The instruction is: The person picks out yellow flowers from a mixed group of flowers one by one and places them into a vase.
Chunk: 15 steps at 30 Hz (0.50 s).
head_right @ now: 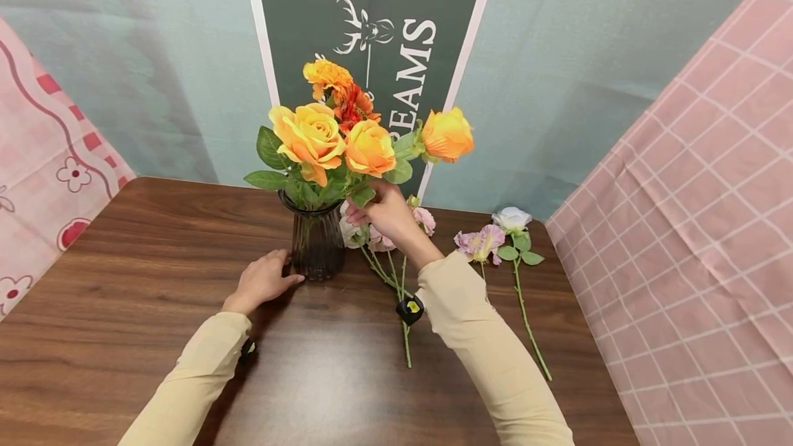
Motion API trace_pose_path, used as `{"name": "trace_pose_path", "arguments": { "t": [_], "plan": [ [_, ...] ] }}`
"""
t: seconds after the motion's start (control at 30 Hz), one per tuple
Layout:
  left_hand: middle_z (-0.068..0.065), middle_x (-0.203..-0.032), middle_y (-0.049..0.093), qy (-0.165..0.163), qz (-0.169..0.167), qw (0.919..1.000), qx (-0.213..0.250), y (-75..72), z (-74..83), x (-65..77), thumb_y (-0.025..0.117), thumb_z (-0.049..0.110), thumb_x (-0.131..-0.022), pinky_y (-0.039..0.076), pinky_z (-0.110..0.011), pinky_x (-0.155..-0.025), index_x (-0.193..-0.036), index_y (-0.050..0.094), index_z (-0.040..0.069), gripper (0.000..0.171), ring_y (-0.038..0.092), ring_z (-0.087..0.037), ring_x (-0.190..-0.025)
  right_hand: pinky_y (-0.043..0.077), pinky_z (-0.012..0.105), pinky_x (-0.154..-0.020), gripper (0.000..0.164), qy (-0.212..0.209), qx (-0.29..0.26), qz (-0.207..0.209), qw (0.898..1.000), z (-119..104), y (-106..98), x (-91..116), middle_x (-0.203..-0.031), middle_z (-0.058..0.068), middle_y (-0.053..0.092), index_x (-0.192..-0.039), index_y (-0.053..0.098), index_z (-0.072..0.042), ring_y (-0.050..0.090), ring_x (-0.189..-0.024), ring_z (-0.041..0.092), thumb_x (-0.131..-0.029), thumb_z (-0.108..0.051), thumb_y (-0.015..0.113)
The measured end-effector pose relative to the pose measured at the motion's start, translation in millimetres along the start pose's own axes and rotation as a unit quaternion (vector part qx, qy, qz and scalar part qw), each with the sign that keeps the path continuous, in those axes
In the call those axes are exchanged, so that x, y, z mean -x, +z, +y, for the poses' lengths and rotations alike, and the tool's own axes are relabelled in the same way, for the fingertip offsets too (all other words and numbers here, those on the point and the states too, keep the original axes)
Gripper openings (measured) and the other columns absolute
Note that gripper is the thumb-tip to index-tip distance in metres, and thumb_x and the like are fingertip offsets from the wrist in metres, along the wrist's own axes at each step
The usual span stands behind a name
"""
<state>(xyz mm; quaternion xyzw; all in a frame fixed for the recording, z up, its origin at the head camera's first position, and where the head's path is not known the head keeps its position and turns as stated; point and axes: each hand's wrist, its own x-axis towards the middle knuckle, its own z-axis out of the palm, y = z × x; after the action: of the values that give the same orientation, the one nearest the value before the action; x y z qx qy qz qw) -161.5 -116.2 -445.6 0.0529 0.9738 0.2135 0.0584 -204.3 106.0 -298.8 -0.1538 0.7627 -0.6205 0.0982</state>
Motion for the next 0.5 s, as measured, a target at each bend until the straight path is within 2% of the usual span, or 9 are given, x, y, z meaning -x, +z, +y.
{"name": "trace_pose_path", "arguments": {
  "t": [0.23,0.5],
  "plan": [
    [-0.028,-0.131,0.043,-0.003,-0.002,1.0,0.003,1.1,0.8,0.8,0.065,0.032,-0.085,0.039,-0.052,-0.091,-0.129,0.043,-0.011,0.065,0.044,-0.042,-0.116,0.053,0.041,-0.067,0.018,-0.001,0.013,-0.001,1.0,1.8,0.1,0.8,-0.075,0.019,0.063,-0.103,0.055,0.011,0.065,-0.065,0.025,-0.088,0.002,0.055],
    [-0.029,-0.133,0.04,-0.006,-0.01,0.9999,0.001,2.5,2.7,1.6,0.064,0.031,-0.085,0.037,-0.052,-0.093,-0.13,0.041,-0.011,0.066,0.041,-0.042,-0.119,0.053,0.042,-0.07,0.024,0.008,0.037,-0.007,0.999,4.9,-4.6,6.6,-0.083,0.024,0.064,-0.114,0.052,0.007,0.066,-0.07,0.027,-0.09,0.0,0.051]
  ]
}}
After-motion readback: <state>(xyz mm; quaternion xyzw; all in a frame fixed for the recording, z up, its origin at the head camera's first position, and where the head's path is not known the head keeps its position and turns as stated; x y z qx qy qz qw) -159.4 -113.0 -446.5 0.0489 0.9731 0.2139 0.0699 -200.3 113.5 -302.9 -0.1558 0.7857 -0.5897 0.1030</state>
